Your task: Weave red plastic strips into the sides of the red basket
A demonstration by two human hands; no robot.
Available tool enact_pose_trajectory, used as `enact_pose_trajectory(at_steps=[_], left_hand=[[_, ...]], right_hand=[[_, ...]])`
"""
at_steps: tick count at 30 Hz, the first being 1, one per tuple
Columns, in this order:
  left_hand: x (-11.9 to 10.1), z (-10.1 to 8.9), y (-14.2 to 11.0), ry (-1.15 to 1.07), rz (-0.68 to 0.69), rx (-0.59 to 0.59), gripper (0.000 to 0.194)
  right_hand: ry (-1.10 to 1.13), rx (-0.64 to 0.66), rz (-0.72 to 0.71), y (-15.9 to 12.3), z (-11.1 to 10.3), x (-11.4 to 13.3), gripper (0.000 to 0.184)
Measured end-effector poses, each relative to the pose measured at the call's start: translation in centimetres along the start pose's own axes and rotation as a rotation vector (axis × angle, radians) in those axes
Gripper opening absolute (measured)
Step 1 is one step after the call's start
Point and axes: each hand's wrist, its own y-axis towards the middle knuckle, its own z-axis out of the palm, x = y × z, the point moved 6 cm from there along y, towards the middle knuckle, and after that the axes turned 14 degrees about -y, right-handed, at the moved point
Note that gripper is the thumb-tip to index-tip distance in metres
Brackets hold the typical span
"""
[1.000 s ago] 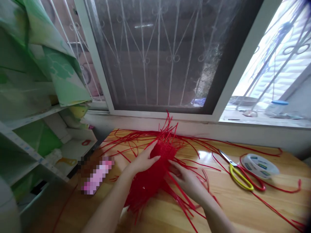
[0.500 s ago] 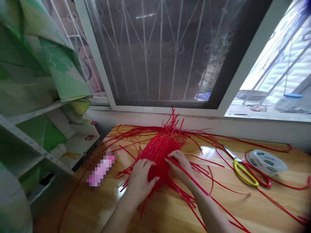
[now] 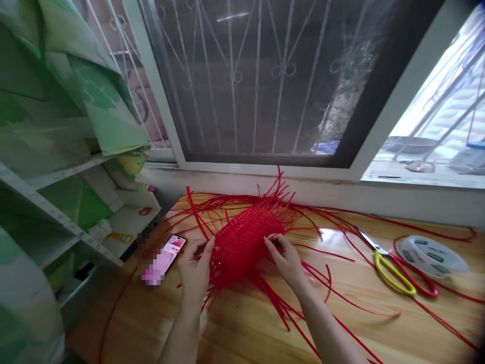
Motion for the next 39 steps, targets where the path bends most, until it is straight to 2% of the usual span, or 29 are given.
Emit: enact_pose_trajectory(at_steps=[2, 4, 8, 11, 15, 20, 23, 24, 25, 27, 29, 30, 31, 32, 34, 36, 39], left_hand=[[0.2, 0.2, -0.4, -0.029, -0.026, -0.018, 0.024], [-0.2, 1.4, -1.3, 0.019, 0.056, 0.038, 0.018], [-0.3, 6.0, -4.0, 0.232, 0.249, 0.343, 0.016], [0.2, 8.3, -5.6, 0.373, 0.383, 0.462, 0.016], [0.8, 9.2, -6.1, 0.424, 0.471, 0.522, 0.014], [0.6, 9.1, -5.9, 0.345, 0.416, 0.582, 0.013], [-0.3, 8.2, -5.9, 0.199, 0.323, 0.672, 0.036], [-0.8, 7.5, -5.8, 0.121, 0.288, 0.706, 0.042], [-1.3, 6.4, -5.4, 0.035, 0.266, 0.689, 0.046], [-2.4, 2.9, -3.8, -0.098, 0.278, 0.548, 0.038], [-2.5, -1.3, -1.5, -0.087, 0.287, 0.365, 0.03], [-2.2, -3.1, -0.5, -0.071, 0.293, 0.337, 0.03], [-1.3, -4.4, 0.5, -0.042, 0.228, 0.36, 0.031], [-0.1, -5.3, 1.3, -0.017, 0.137, 0.43, 0.034], [2.7, -6.1, 2.3, 0.025, -0.061, 0.568, 0.037], [5.0, -6.2, 2.6, 0.011, -0.231, 0.611, 0.038], [6.6, -4.8, 2.4, -0.039, -0.374, 0.652, 0.04]], right_hand=[[0.009, -0.005, 0.01, -0.1, 0.2, 0.0, 0.028], [0.016, -0.019, 0.025, -0.3, 0.5, 0.1, 0.028], [0.024, -0.063, 0.057, -0.7, 0.6, 0.2, 0.028], [0.024, -0.092, 0.081, -0.9, 0.4, 0.0, 0.027], [0.04, -0.107, 0.1, -1.1, 0.3, -0.8, 0.024], [0.091, -0.192, 0.106, -2.7, 0.3, -1.3, 0.016], [0.105, -0.136, 0.043, -4.1, 0.6, -0.9, 0.018], [0.103, -0.111, 0.018, -4.5, 0.7, -0.8, 0.018], [0.1, -0.086, -0.005, -4.8, 0.7, -0.7, 0.019], [0.093, -0.042, -0.036, -5.2, 0.4, -0.7, 0.024], [0.059, 0.019, -0.07, -5.5, 0.2, -0.6, 0.028], [0.031, 0.068, -0.092, -5.7, 0.2, -0.5, 0.029], [-0.001, 0.121, -0.113, -5.8, 0.2, -0.3, 0.028], [-0.03, 0.172, -0.131, -6.0, 0.3, -0.2, 0.025], [-0.052, 0.233, -0.134, -6.3, 0.6, 0.0, 0.018], [-0.005, 0.209, -0.089, -6.4, 0.6, -0.1, 0.01], [0.177, 0.115, 0.081, -6.1, 0.8, -1.0, 0.024]])
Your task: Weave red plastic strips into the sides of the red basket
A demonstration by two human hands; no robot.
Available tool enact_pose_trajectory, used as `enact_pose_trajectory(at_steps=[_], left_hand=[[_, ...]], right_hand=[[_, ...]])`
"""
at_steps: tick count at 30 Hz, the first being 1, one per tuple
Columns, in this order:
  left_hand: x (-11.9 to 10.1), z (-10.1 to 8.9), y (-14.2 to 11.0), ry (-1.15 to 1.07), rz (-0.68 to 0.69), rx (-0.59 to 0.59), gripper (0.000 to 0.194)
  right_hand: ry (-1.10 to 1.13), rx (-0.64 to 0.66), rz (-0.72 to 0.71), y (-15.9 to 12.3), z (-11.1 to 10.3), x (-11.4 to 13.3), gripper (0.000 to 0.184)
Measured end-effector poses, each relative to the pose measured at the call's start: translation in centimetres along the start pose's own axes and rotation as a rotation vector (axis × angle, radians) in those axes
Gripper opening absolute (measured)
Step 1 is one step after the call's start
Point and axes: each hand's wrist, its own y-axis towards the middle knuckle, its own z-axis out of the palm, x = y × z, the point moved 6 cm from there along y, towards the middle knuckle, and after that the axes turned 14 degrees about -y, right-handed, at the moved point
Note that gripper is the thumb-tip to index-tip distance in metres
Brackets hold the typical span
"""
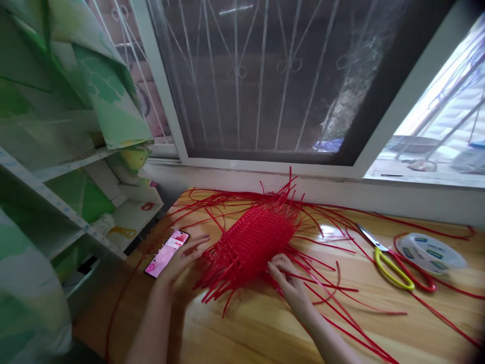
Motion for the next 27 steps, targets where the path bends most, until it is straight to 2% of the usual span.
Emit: enact_pose_trajectory(at_steps=[4, 8, 13, 18, 21, 24, 27], left_hand=[[-0.4, 2.4, 1.0, -0.132, -0.135, 0.162, 0.049], [-0.7, 3.5, 1.4, -0.079, -0.258, 0.35, 0.062], [-0.6, 3.7, 1.8, 0.117, -0.334, 0.37, 0.072], [-1.8, 4.5, 3.2, 0.331, -0.31, 0.362, 0.077], [-2.6, 4.7, 4.9, 0.374, -0.228, 0.356, 0.085], [-2.8, 5.7, 6.6, 0.326, -0.136, 0.415, 0.081], [-1.8, 7.5, 7.7, 0.189, -0.084, 0.515, 0.078]], right_hand=[[0.148, -0.086, 0.175, 0.4, -0.1, -1.3, 0.031], [0.195, -0.16, 0.255, 0.3, -0.4, -2.2, 0.033], [0.24, -0.19, 0.272, 0.1, -0.7, -2.9, 0.032], [0.209, -0.133, 0.234, 0.7, -1.3, -2.8, 0.027], [0.141, -0.122, 0.205, 0.9, -1.8, -2.8, 0.027], [0.044, -0.194, 0.203, 0.8, -2.5, -3.5, 0.027], [-0.056, -0.329, 0.224, 0.6, -3.2, -4.6, 0.031]])
